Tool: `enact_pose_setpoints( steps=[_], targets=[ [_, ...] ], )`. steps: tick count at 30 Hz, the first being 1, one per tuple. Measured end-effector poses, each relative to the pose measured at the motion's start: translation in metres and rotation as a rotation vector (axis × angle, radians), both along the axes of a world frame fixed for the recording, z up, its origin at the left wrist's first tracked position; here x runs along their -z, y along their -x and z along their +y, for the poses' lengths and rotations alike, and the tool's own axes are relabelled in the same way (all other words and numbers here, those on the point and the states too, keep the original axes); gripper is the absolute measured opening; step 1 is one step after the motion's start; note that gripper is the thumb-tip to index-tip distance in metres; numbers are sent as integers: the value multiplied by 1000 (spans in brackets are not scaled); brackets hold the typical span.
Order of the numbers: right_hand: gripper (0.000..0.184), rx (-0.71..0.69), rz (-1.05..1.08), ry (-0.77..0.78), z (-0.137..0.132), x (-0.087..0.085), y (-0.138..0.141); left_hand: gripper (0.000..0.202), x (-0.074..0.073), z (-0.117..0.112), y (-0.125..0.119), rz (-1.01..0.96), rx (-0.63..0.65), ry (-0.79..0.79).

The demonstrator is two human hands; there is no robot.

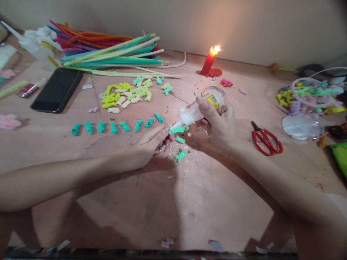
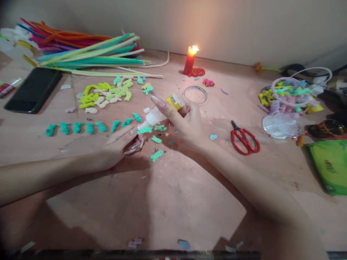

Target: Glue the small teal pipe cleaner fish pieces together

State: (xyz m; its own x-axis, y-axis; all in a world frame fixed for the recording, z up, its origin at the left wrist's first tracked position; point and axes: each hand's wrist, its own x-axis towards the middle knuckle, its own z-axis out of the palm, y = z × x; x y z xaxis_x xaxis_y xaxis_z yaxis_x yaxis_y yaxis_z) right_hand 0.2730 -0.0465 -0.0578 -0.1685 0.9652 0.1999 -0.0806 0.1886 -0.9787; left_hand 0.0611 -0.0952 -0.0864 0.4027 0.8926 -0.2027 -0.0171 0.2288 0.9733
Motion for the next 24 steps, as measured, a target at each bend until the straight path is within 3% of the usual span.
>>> enact_pose_setpoints(
  steps=[5,13,19,24],
  targets=[
    [52,-17,-39,-11,-2,-2,-5,42,-8,0,-4,-6,-10,-15],
    [32,-174,14,159,-29,-2,-27,43,-16,0,-6,27,87,-51],
    [28,-130,-230,-131,-34,-8,-39,42,-12,-1,-4,18,104,-42],
    [12,-240,-275,-371,-28,-9,-46,44,-13,-3,-2,23,129,-47]
  ],
)
